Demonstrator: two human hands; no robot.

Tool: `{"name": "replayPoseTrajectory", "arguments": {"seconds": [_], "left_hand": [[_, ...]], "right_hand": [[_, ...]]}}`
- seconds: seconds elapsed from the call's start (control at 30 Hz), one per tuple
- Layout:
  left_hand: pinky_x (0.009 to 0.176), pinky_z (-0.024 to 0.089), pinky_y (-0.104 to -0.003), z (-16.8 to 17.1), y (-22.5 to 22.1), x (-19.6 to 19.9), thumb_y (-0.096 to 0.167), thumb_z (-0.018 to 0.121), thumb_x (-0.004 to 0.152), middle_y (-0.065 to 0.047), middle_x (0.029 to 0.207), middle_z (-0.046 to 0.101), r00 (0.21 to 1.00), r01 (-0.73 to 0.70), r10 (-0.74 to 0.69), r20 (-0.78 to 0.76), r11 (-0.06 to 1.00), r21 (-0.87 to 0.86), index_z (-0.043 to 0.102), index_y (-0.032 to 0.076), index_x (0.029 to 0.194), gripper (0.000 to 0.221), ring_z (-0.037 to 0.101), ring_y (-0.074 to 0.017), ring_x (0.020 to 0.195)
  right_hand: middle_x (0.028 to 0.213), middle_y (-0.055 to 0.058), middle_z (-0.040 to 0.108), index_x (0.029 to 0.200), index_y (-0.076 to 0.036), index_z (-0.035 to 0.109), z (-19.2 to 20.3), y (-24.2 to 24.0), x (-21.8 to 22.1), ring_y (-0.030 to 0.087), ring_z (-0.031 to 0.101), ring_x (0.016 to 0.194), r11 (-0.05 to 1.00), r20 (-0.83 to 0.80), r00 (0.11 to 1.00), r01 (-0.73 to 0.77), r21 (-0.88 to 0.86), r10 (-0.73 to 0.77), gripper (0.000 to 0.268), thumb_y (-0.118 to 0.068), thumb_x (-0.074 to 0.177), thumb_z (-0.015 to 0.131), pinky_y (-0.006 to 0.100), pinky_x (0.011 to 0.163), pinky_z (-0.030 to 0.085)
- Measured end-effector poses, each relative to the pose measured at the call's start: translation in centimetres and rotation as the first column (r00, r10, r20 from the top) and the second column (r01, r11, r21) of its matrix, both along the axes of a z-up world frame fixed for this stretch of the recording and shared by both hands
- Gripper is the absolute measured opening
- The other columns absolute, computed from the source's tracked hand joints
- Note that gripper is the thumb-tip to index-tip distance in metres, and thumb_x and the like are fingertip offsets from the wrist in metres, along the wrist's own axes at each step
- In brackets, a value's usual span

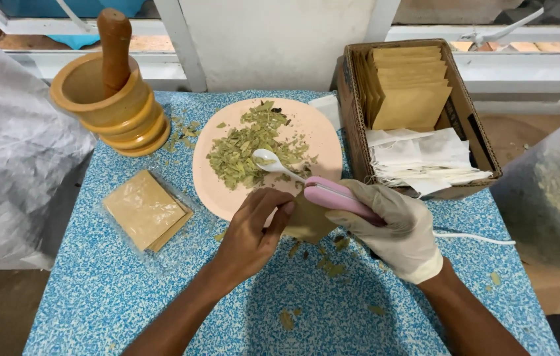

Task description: Sorting dried herbal material to remove stems, then filling small paper bags using a spoon and sealing them with a handheld heat sealer.

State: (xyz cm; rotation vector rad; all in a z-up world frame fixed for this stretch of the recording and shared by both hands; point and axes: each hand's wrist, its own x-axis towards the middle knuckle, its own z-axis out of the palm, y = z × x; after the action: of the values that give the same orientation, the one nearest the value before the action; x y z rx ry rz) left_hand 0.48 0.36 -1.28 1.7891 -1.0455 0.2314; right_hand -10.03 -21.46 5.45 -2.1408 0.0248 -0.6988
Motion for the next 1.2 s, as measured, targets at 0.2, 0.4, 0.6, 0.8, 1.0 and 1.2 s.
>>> {"name": "replayPoseTrajectory", "arguments": {"seconds": [0.2, 0.4, 0.6, 0.8, 1.0, 1.2], "left_hand": [[0.085, 0.066, -0.045, 0.2, 0.1, -0.1, 0.012, 0.059, 0.114, -0.012, 0.088, 0.071, 1.000, -0.004, 0.004, -0.005, 1.000, 0.006, 0.074, 0.006, 0.112, 0.016, 0.077, -0.0342, 0.094], [0.086, 0.066, -0.046, 0.3, 0.0, -0.1, 0.013, 0.058, 0.115, -0.012, 0.092, 0.070, 0.999, -0.003, 0.004, -0.036, 1.000, 0.024, 0.072, 0.007, 0.114, 0.016, 0.077, -0.0344, 0.096], [0.087, 0.066, -0.048, 0.1, 0.0, -0.2, 0.013, 0.057, 0.114, -0.013, 0.095, 0.069, 0.998, -0.005, 0.008, -0.068, 0.999, 0.044, 0.071, 0.007, 0.116, 0.015, 0.077, -0.0370, 0.100], [0.089, 0.065, -0.049, -0.4, 0.1, -0.2, 0.015, 0.053, 0.116, -0.013, 0.097, 0.067, 0.993, 0.014, -0.004, -0.121, 0.996, 0.085, 0.068, 0.006, 0.118, 0.018, 0.076, -0.0371, 0.102], [0.092, 0.065, -0.051, 0.2, 0.2, -0.3, 0.016, 0.050, 0.117, -0.015, 0.101, 0.068, 0.988, 0.028, -0.013, -0.153, 0.995, 0.097, 0.067, 0.006, 0.122, 0.020, 0.075, -0.0377, 0.105], [0.092, 0.065, -0.051, 0.4, 0.2, -0.4, 0.018, 0.050, 0.118, -0.016, 0.099, 0.067, 0.984, 0.019, 0.000, -0.179, 0.994, 0.105, 0.067, 0.005, 0.120, 0.022, 0.075, -0.0370, 0.106]], "right_hand": [[0.091, 0.017, 0.084, 0.120, -0.009, 0.087, -2.8, -1.6, -0.3, 0.036, 0.085, 0.086, 0.996, 0.061, 0.998, 0.024, -0.091, -0.018, 0.045, -0.020, 0.078, 0.101, 0.044, 0.076, 0.066], [0.092, 0.016, 0.084, 0.120, -0.009, 0.086, -2.5, -1.1, -0.4, 0.036, 0.085, 0.087, 0.993, 0.066, 0.997, 0.036, -0.110, -0.029, 0.045, -0.023, 0.080, 0.100, 0.043, 0.076, 0.066], [0.091, 0.022, 0.083, 0.119, -0.002, 0.084, -1.3, -0.4, -0.3, 0.042, 0.084, 0.083, 0.995, 0.113, 0.993, -0.014, -0.102, 0.025, 0.045, -0.020, 0.080, 0.098, 0.048, 0.076, 0.067], [0.094, 0.015, 0.085, 0.120, -0.008, 0.086, -3.5, -1.2, 0.0, 0.037, 0.084, 0.088, 0.991, 0.109, 0.994, 0.019, -0.132, -0.005, 0.045, -0.024, 0.081, 0.100, 0.043, 0.076, 0.067], [0.094, 0.015, 0.084, 0.121, -0.009, 0.085, -2.8, -1.0, -0.1, 0.038, 0.084, 0.088, 0.990, 0.092, 0.996, 0.013, -0.141, 0.001, 0.044, -0.025, 0.082, 0.099, 0.044, 0.077, 0.067], [0.094, 0.017, 0.084, 0.120, -0.007, 0.085, -2.1, -0.1, 0.1, 0.039, 0.084, 0.087, 0.997, 0.073, 0.997, -0.001, -0.078, 0.006, 0.046, -0.024, 0.080, 0.100, 0.046, 0.077, 0.067]]}}
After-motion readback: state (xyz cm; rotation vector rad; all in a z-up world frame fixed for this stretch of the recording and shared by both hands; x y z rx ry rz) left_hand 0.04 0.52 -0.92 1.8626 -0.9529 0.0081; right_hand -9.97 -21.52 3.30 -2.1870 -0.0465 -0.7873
